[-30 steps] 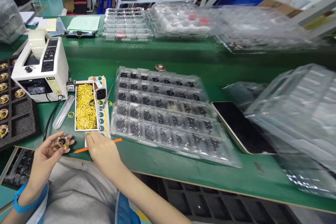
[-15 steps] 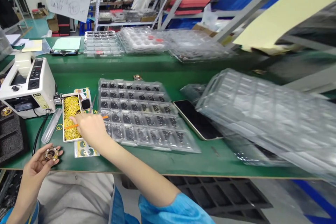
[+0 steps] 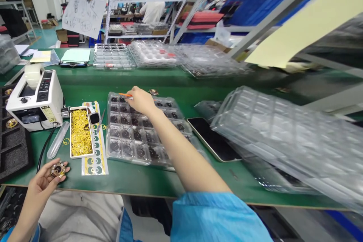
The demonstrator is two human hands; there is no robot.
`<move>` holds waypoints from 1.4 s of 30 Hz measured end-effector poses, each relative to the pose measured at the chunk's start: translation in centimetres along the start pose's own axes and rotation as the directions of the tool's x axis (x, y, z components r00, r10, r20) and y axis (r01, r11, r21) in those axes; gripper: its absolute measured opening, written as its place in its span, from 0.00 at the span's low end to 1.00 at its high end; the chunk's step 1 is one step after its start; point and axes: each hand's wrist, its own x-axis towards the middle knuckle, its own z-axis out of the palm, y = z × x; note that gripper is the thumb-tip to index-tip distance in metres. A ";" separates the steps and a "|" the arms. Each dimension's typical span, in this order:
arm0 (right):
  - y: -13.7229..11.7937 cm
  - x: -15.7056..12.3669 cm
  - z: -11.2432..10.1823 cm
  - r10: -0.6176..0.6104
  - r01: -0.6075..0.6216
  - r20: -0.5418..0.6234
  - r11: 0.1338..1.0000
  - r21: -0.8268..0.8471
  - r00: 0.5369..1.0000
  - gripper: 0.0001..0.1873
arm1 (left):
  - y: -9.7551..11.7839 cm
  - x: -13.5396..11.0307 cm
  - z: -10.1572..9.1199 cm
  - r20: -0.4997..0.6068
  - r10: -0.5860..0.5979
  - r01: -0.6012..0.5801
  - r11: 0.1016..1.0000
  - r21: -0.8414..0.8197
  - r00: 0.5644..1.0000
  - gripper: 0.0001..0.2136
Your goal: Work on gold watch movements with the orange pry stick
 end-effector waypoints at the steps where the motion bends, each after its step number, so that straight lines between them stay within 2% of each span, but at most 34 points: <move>1: 0.4 0.7 0.4 -0.007 0.007 0.039 1.000 -0.012 0.999 0.12 | -0.3 0.0 0.0 -0.007 0.011 -0.011 1.000 -0.006 1.000 0.21; 5: 0.6 2.2 1.7 -0.032 0.037 0.128 0.999 -0.037 0.991 0.16 | -1.5 0.1 -0.1 -0.031 0.042 -0.043 0.999 -0.031 0.999 0.22; 9: -0.7 1.6 1.3 -0.066 0.068 0.079 0.997 -0.022 0.995 0.14 | -1.4 -0.1 0.1 -0.043 0.041 -0.043 0.998 -0.044 0.998 0.24; 11: -2.1 0.1 0.4 -0.095 0.095 0.021 0.995 0.005 0.995 0.10 | -0.6 -0.2 0.5 -0.043 0.044 -0.046 0.998 -0.053 0.998 0.23; 12: -3.0 -1.1 0.0 -0.116 0.116 -0.004 0.993 0.025 0.993 0.11 | -0.1 -0.3 0.8 -0.037 0.049 -0.050 0.997 -0.051 0.998 0.21; 15: -6.3 -5.9 -1.6 -0.243 0.245 -0.030 0.963 0.113 0.970 0.14 | 1.6 -0.2 2.0 0.027 0.076 -0.076 0.997 -0.004 0.997 0.14; 17: -8.8 -9.7 -2.5 -0.376 0.376 -0.038 0.907 0.191 0.926 0.14 | 2.6 -0.1 3.0 0.080 0.111 -0.114 0.993 0.032 0.991 0.11; 18: -9.9 -11.4 -2.8 -0.497 0.506 -0.103 0.826 0.249 0.862 0.15 | 2.9 0.0 3.6 0.099 0.132 -0.137 0.990 0.039 0.986 0.10; 19: -11.0 -13.1 -3.1 -0.568 0.593 -0.172 0.760 0.264 0.805 0.15 | 3.3 0.1 4.1 0.110 0.156 -0.162 0.986 0.042 0.982 0.09; 21: -12.7 -15.7 -3.5 -0.627 0.678 -0.261 0.695 0.240 0.734 0.16 | 3.7 0.0 4.9 0.118 0.195 -0.204 0.977 0.069 0.974 0.08; 24: -14.2 -18.0 -3.3 -0.633 0.700 -0.320 0.693 0.174 0.705 0.18 | 4.0 -0.2 5.7 0.105 0.264 -0.280 0.938 0.202 0.959 0.03; 26: -14.4 -18.7 -3.0 -0.600 0.683 -0.344 0.700 0.211 0.722 0.18 | 3.9 -0.4 5.8 0.101 0.305 -0.321 0.911 0.260 0.947 0.03; 29: -14.3 -19.4 -2.3 -0.442 0.559 -0.344 0.678 0.477 0.829 0.11 | 3.6 -0.6 5.6 0.097 0.284 -0.298 0.936 0.186 0.954 0.03; 31: -14.5 -19.8 -1.8 -0.313 0.433 -0.301 0.590 0.681 0.901 0.08 | 3.3 -0.6 5.4 0.086 0.233 -0.241 0.965 0.100 0.969 0.04; 33: -15.0 -20.3 -1.3 -0.213 0.328 -0.255 0.477 0.815 0.943 0.05 | 3.0 -0.7 5.2 0.089 0.194 -0.197 0.980 0.031 0.977 0.06; 35: -15.8 -20.7 -0.9 -0.126 0.252 -0.220 0.390 0.886 0.967 0.06 | 2.9 -0.9 5.1 0.116 0.184 -0.181 0.983 -0.032 0.976 0.06; 38: -16.4 -20.9 -0.7 -0.020 0.168 -0.171 0.324 0.931 0.985 0.09 | 2.8 -1.3 4.9 0.158 0.151 -0.133 0.984 -0.116 0.976 0.09; 42: -15.9 -20.4 -1.1 -0.038 0.103 -0.096 0.306 0.946 0.995 0.10 | 2.9 -1.9 4.4 0.247 0.042 -0.004 0.988 -0.152 0.968 0.21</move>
